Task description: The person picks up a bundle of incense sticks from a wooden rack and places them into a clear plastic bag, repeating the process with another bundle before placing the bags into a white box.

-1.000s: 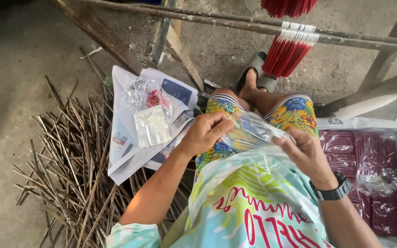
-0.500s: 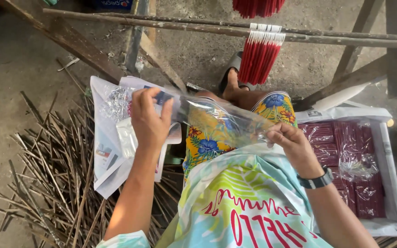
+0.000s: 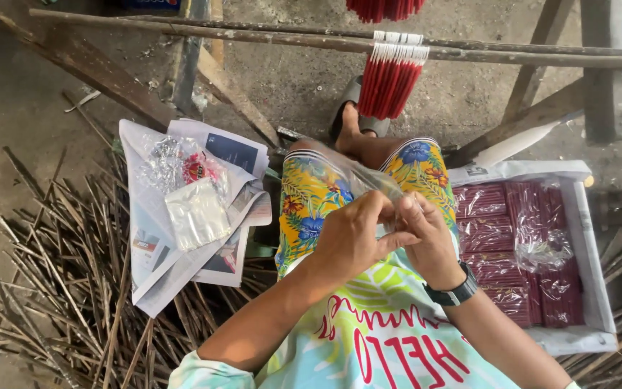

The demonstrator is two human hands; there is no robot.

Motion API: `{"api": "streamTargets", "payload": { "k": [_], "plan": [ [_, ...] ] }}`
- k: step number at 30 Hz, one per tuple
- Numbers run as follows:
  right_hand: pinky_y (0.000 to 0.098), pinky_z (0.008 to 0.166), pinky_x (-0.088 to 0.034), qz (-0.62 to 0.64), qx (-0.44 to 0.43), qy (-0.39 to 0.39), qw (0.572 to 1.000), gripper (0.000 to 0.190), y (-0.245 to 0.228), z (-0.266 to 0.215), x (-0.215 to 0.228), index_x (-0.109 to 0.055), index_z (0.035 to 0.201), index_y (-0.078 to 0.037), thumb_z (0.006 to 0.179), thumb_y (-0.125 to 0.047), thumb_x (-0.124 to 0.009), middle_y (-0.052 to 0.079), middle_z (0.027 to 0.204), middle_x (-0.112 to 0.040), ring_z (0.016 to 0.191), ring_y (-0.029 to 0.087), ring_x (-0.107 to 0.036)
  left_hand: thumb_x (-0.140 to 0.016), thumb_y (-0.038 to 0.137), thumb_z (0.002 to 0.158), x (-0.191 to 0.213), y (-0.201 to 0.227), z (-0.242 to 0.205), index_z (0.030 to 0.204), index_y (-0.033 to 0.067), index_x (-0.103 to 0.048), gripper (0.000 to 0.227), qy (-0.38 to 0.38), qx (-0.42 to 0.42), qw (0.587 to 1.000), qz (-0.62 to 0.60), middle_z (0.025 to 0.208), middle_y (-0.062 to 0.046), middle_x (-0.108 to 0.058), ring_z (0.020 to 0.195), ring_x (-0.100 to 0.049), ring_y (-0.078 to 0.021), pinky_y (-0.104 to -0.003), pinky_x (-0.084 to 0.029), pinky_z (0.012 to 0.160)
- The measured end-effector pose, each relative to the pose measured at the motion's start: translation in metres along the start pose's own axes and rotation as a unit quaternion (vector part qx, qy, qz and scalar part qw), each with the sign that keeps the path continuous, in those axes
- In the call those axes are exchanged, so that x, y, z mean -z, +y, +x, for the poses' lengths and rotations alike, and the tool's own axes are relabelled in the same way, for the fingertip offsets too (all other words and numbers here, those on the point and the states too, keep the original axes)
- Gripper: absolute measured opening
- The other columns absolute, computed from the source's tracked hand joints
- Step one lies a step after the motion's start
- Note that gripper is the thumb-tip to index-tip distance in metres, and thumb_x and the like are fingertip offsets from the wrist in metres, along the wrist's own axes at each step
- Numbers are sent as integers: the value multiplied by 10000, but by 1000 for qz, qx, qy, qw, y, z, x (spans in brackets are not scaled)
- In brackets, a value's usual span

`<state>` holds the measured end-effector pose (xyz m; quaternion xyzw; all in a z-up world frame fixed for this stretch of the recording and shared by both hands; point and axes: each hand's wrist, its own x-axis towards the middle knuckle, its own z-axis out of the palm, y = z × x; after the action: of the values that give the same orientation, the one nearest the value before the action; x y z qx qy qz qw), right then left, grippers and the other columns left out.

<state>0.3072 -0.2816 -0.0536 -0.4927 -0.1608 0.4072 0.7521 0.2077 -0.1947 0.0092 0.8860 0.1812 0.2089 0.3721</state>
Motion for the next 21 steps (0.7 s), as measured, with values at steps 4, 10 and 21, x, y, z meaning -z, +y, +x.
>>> {"api": "streamTargets", "payload": {
  "k": [4, 10, 21],
  "plan": [
    [163, 425, -294, 11, -4, -42, 999, 284, 18, 3, 12, -407, 632, -102, 872, -196, -527, -32, 512, -395, 467, 68, -467, -636, 301, 736, -7, -18, -2, 785, 101, -519, 238, -20, 7, 997, -69, 652, -38, -562, 631, -616, -204, -306, -497, 564],
    [160, 416, -249, -188, 68, -90, 976, 299, -7, 14, 25, -432, 573, -107, 764, -169, -653, -54, 449, -362, 439, 26, -322, -588, 205, 788, 14, -34, 3, 709, 125, -523, 130, 19, 58, 977, -203, 513, 7, -513, 484, -493, -107, -239, -430, 498],
    [321, 570, -434, -478, 136, -9, 868, 249, -15, 14, 17, -477, 906, -61, 726, -101, -645, 83, 607, -505, 557, 219, -532, -614, 192, 779, 9, -44, 13, 760, 154, -534, 90, 76, -21, 990, -114, 557, -15, -536, 526, -556, -187, -272, -461, 524]
  ]
}}
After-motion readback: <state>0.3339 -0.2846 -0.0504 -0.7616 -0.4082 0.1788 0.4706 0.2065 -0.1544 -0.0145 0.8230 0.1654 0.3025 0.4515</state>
